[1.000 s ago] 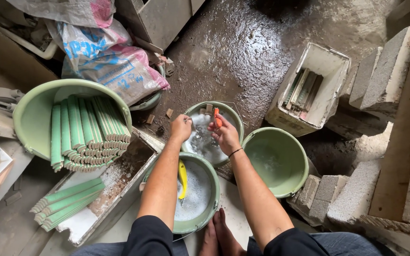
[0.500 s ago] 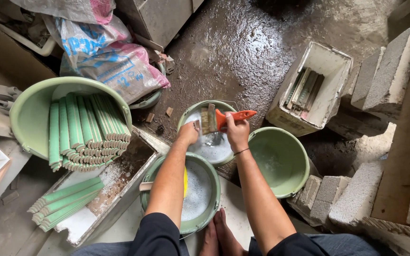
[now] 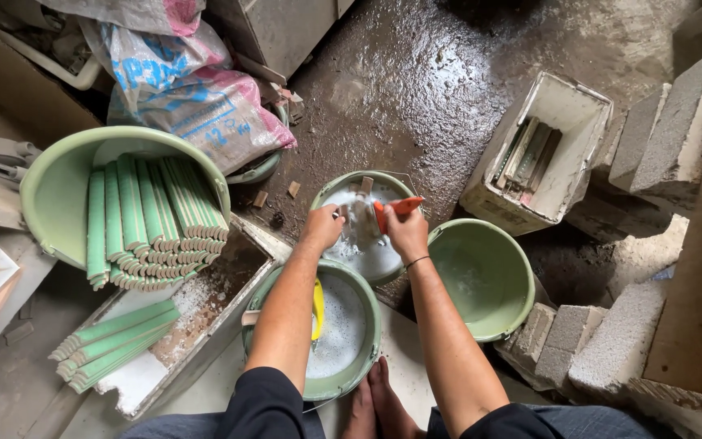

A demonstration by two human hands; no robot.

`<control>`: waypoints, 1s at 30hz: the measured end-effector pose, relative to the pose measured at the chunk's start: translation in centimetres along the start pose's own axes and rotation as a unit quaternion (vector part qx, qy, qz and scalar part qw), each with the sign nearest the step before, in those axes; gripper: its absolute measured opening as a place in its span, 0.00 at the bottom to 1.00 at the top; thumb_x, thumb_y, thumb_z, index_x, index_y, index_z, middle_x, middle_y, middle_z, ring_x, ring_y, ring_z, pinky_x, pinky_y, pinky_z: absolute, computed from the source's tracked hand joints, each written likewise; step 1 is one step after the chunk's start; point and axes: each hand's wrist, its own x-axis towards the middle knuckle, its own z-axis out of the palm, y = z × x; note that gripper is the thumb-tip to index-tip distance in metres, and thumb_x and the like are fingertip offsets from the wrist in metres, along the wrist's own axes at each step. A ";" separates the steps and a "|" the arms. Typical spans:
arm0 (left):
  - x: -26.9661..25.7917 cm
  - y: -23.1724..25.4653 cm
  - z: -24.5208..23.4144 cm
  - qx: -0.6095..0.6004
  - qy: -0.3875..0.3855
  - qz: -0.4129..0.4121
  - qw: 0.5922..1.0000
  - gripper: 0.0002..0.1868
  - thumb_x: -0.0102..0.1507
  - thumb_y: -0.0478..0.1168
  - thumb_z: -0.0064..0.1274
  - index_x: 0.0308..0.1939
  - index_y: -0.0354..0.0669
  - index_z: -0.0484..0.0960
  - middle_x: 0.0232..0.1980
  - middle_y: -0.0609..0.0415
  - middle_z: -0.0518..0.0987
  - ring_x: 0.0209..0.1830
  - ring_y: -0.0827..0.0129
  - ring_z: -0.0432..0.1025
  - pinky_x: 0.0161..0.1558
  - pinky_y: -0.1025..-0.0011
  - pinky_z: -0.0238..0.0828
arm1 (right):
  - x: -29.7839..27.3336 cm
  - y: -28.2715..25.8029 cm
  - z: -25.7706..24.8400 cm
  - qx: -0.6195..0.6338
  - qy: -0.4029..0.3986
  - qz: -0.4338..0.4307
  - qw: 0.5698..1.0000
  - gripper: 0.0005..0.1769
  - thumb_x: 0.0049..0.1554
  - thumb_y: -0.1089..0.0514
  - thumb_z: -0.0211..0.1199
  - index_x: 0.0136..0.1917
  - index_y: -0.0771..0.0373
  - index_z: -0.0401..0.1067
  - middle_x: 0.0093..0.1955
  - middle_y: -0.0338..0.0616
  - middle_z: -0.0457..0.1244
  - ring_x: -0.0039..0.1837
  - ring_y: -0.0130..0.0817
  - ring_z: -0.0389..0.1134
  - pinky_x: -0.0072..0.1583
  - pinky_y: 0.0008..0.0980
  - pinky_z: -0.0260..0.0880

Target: The person sits on the floor and uses an orange-handled brush to scrub a wooden stick in a bucket of soapy water. They repeatedly dip, scrub, and rinse the stick, then place it aside and pick up another to repeat the process.

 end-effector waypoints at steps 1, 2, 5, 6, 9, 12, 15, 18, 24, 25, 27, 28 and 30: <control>0.4 -0.5 0.7 -0.001 -0.002 -0.001 1.000 0.19 0.65 0.46 0.53 0.59 0.50 0.82 0.50 0.49 0.86 0.59 0.55 0.77 0.58 0.57 0.76 | -0.5 -0.9 0.0 -0.001 -0.001 0.002 1.000 0.15 0.56 0.43 0.65 0.54 0.46 0.80 0.48 0.49 0.72 0.58 0.51 0.72 0.59 0.48 0.73; 0.8 -0.9 1.2 -0.005 -0.008 -0.004 1.000 0.18 0.65 0.46 0.52 0.58 0.51 0.82 0.50 0.50 0.86 0.59 0.55 0.77 0.58 0.57 0.76 | -0.9 -2.0 -0.1 0.116 -0.022 -0.030 0.993 0.14 0.58 0.49 0.65 0.56 0.53 0.79 0.48 0.53 0.71 0.53 0.45 0.72 0.53 0.43 0.76; 0.3 -0.6 0.4 -0.017 -0.012 -0.018 1.000 0.16 0.66 0.47 0.51 0.57 0.54 0.83 0.50 0.53 0.86 0.59 0.57 0.77 0.58 0.59 0.76 | -0.6 -3.8 -0.7 0.191 -0.061 -0.093 0.975 0.13 0.59 0.53 0.66 0.57 0.57 0.78 0.46 0.55 0.71 0.46 0.38 0.74 0.47 0.37 0.79; -0.1 -0.1 -0.4 -0.024 -0.010 -0.026 0.999 0.15 0.67 0.48 0.51 0.56 0.55 0.83 0.49 0.54 0.86 0.59 0.58 0.77 0.58 0.61 0.76 | -0.2 -4.3 -0.9 0.151 -0.080 -0.127 0.977 0.13 0.59 0.52 0.67 0.56 0.55 0.79 0.45 0.53 0.71 0.45 0.37 0.75 0.45 0.36 0.79; 1.9 -1.3 0.9 0.013 0.001 0.000 1.000 0.14 0.67 0.48 0.51 0.54 0.51 0.84 0.51 0.47 0.85 0.59 0.52 0.77 0.58 0.54 0.76 | -0.8 -4.5 -1.2 0.019 -0.039 -0.141 0.989 0.12 0.58 0.52 0.66 0.54 0.54 0.78 0.47 0.56 0.71 0.50 0.50 0.74 0.49 0.48 0.78; 0.9 -0.4 0.5 0.014 -0.010 -0.030 0.999 0.17 0.67 0.49 0.50 0.57 0.52 0.83 0.53 0.48 0.85 0.60 0.53 0.76 0.58 0.56 0.75 | -0.7 -4.5 -1.0 -0.067 -0.107 -0.117 0.985 0.11 0.54 0.49 0.65 0.50 0.49 0.80 0.46 0.49 0.72 0.53 0.50 0.74 0.58 0.47 0.74; -0.6 0.6 -0.3 0.023 -0.016 -0.024 0.999 0.16 0.67 0.49 0.49 0.56 0.52 0.83 0.53 0.48 0.85 0.62 0.53 0.75 0.59 0.56 0.75 | 1.6 -1.0 1.3 -0.047 -0.068 -0.227 0.970 0.03 0.53 0.55 0.70 0.42 0.51 0.79 0.48 0.35 0.73 0.53 0.45 0.74 0.55 0.45 0.74; -0.3 0.4 -0.1 0.029 -0.011 -0.033 0.999 0.16 0.67 0.50 0.49 0.55 0.55 0.84 0.52 0.51 0.85 0.61 0.55 0.76 0.58 0.58 0.76 | 1.2 -2.0 0.3 -0.017 0.014 -0.332 0.943 0.10 0.57 0.60 0.67 0.51 0.48 0.77 0.55 0.41 0.72 0.59 0.49 0.71 0.59 0.47 0.73; -0.1 0.3 0.1 0.026 -0.014 -0.034 0.999 0.18 0.67 0.50 0.49 0.57 0.53 0.83 0.52 0.45 0.84 0.61 0.51 0.75 0.58 0.56 0.75 | 1.4 1.0 2.0 -0.081 -0.051 -0.369 0.924 0.11 0.53 0.59 0.70 0.48 0.45 0.75 0.52 0.33 0.72 0.59 0.41 0.72 0.60 0.41 0.74; 0.0 0.3 -0.1 0.026 -0.014 -0.033 0.999 0.18 0.67 0.50 0.49 0.57 0.53 0.83 0.52 0.45 0.84 0.61 0.51 0.75 0.58 0.56 0.75 | 1.2 0.5 1.7 -0.080 -0.051 -0.369 0.925 0.11 0.53 0.59 0.70 0.48 0.45 0.75 0.52 0.33 0.72 0.59 0.41 0.72 0.60 0.41 0.74; -0.2 0.1 -0.1 0.029 -0.015 -0.016 0.999 0.17 0.67 0.50 0.49 0.55 0.52 0.83 0.51 0.46 0.85 0.60 0.51 0.76 0.57 0.56 0.76 | 0.3 -0.3 0.8 -0.122 -0.063 -0.298 0.945 0.11 0.51 0.53 0.71 0.47 0.39 0.76 0.44 0.35 0.72 0.53 0.43 0.73 0.57 0.44 0.74; 0.2 -0.4 0.4 0.029 -0.016 -0.015 0.999 0.17 0.67 0.50 0.49 0.55 0.52 0.83 0.51 0.46 0.85 0.60 0.51 0.76 0.57 0.56 0.76 | 0.1 -0.5 0.6 -0.123 -0.063 -0.297 0.945 0.11 0.51 0.53 0.71 0.47 0.39 0.76 0.44 0.35 0.72 0.53 0.43 0.73 0.57 0.44 0.74; 1.2 -1.1 1.1 0.013 -0.003 -0.012 1.000 0.17 0.66 0.48 0.49 0.56 0.52 0.83 0.51 0.43 0.85 0.60 0.49 0.76 0.58 0.54 0.75 | 0.0 -1.4 0.1 -0.118 -0.026 -0.236 0.964 0.06 0.53 0.46 0.68 0.45 0.41 0.76 0.39 0.35 0.70 0.49 0.41 0.74 0.54 0.39 0.75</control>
